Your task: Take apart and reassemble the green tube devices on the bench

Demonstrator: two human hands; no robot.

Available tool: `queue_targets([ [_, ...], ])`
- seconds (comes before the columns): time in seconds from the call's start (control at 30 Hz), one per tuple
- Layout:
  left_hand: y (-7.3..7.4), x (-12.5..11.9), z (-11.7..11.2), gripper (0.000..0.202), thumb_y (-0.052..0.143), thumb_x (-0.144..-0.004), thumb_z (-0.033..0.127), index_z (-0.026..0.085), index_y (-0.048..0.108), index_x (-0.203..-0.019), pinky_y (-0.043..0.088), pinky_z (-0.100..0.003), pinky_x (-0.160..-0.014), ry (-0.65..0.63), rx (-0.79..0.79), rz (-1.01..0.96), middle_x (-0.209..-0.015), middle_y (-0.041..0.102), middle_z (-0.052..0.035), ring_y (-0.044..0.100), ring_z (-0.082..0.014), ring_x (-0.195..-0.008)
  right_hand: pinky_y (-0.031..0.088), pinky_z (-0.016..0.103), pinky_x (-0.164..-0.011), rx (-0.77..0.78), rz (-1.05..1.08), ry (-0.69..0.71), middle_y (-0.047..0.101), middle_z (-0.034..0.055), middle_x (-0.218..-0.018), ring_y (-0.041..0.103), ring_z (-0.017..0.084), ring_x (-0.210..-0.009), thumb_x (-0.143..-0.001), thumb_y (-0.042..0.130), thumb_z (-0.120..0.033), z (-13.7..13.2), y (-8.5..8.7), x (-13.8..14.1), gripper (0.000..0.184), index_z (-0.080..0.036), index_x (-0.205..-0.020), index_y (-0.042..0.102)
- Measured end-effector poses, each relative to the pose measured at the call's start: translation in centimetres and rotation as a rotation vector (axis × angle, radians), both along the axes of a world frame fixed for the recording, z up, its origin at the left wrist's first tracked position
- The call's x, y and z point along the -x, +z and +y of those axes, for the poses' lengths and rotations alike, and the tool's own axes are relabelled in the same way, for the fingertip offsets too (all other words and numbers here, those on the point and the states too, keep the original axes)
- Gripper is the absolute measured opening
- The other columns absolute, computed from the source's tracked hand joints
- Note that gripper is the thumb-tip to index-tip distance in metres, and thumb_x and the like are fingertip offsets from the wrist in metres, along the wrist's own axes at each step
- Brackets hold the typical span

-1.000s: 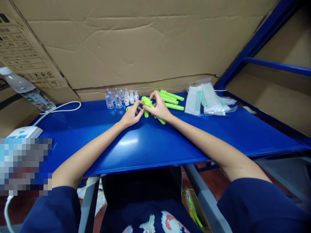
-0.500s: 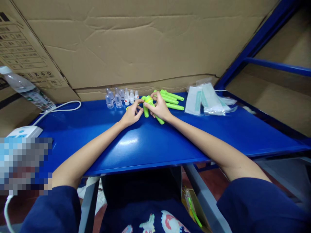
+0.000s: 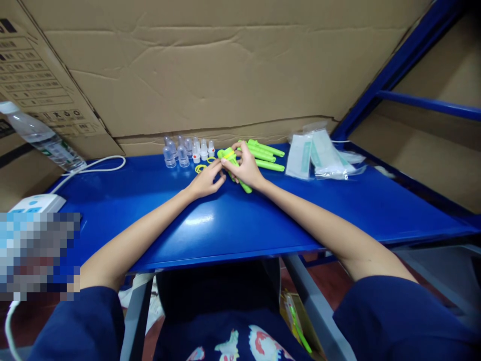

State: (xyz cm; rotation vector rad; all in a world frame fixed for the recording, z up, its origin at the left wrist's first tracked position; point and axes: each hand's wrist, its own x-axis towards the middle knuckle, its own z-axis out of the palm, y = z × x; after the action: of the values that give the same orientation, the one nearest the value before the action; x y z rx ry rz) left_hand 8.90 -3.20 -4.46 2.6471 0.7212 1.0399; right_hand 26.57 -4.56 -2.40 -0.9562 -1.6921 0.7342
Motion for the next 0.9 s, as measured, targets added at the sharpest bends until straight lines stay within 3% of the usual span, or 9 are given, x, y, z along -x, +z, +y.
queue_targets([
  [0.33, -0.25, 0.09, 0.42, 0.012, 0.051, -0.092, 0.020, 0.017, 0.055, -0.103, 0.057, -0.038, -0.085, 0.000, -0.005, -0.051, -0.102, 0.064, -0.0106, 0.064, -0.0206, -0.088, 0.039, 0.029, -0.031, 0.009, 0.015, 0.009, 0.065, 0.0029, -0.091, 0.053, 0.012, -0.041, -0.077, 0.071, -0.072, -0.08, -0.04, 0.18, 0.069, -0.028, -0.117, 0.036],
  [0.47, -0.34, 0.20, 0.47, 0.019, 0.052, -0.094, 0.024, 0.017, 0.052, -0.112, 0.056, -0.035, -0.074, 0.066, 0.059, -0.124, -0.093, 0.066, -0.0079, 0.066, -0.0188, -0.078, 0.041, 0.031, -0.031, 0.012, 0.026, 0.019, 0.065, 0.0032, -0.090, 0.053, 0.012, -0.041, -0.077, 0.070, -0.074, -0.29, 0.06, 0.30, 0.067, -0.027, -0.113, 0.037],
  [0.67, -0.83, 0.25, 0.84, 0.045, 0.055, -0.094, 0.029, 0.022, 0.041, -0.135, 0.054, -0.032, -0.070, 0.082, 0.110, -0.248, -0.121, 0.064, -0.0114, 0.067, -0.0152, -0.078, 0.042, 0.031, -0.032, 0.026, 0.008, 0.016, 0.065, 0.0039, -0.091, 0.054, 0.013, -0.043, -0.077, 0.066, -0.078, -0.29, 0.12, 0.25, 0.071, -0.028, -0.117, 0.036],
  [0.9, -0.95, 0.21, 0.80, 0.053, 0.055, -0.094, 0.028, 0.023, 0.036, -0.143, 0.054, -0.032, -0.072, 0.091, 0.094, -0.251, -0.121, 0.064, -0.0123, 0.066, -0.0153, -0.078, 0.042, 0.030, -0.031, 0.011, 0.019, 0.023, 0.065, 0.0032, -0.089, 0.053, 0.012, -0.042, -0.077, 0.070, -0.074, -0.07, -0.10, 0.19, 0.067, -0.028, -0.113, 0.037],
])
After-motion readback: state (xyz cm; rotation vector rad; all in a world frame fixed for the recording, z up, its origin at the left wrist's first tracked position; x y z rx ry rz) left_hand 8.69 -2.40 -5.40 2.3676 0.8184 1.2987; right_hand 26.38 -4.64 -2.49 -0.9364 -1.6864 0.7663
